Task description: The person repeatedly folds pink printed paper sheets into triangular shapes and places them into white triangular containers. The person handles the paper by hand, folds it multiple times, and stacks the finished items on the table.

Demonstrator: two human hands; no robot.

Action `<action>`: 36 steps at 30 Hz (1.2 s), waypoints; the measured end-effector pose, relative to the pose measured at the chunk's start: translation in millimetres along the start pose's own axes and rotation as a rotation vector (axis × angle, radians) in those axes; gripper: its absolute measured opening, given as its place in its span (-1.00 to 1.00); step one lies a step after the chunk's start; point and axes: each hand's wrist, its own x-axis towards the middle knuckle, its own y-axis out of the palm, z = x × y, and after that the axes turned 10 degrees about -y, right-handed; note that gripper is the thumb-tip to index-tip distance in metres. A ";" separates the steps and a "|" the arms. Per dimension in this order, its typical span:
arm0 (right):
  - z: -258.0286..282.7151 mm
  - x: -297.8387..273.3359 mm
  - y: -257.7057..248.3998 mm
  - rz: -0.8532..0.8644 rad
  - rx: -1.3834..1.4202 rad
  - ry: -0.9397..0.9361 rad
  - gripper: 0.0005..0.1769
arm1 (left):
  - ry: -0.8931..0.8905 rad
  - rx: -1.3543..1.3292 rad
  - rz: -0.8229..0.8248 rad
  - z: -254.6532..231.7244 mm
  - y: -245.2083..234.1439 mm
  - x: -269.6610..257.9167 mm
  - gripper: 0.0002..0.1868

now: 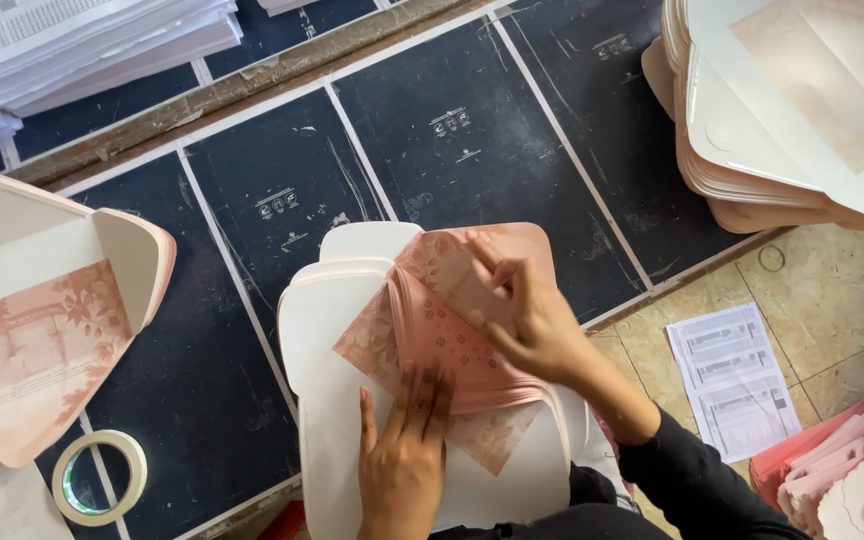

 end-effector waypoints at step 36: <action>-134.5 -29.7 -37.1 -0.095 -0.611 0.326 -0.32 | 0.552 -0.152 -0.497 -34.0 23.2 155.7 -0.94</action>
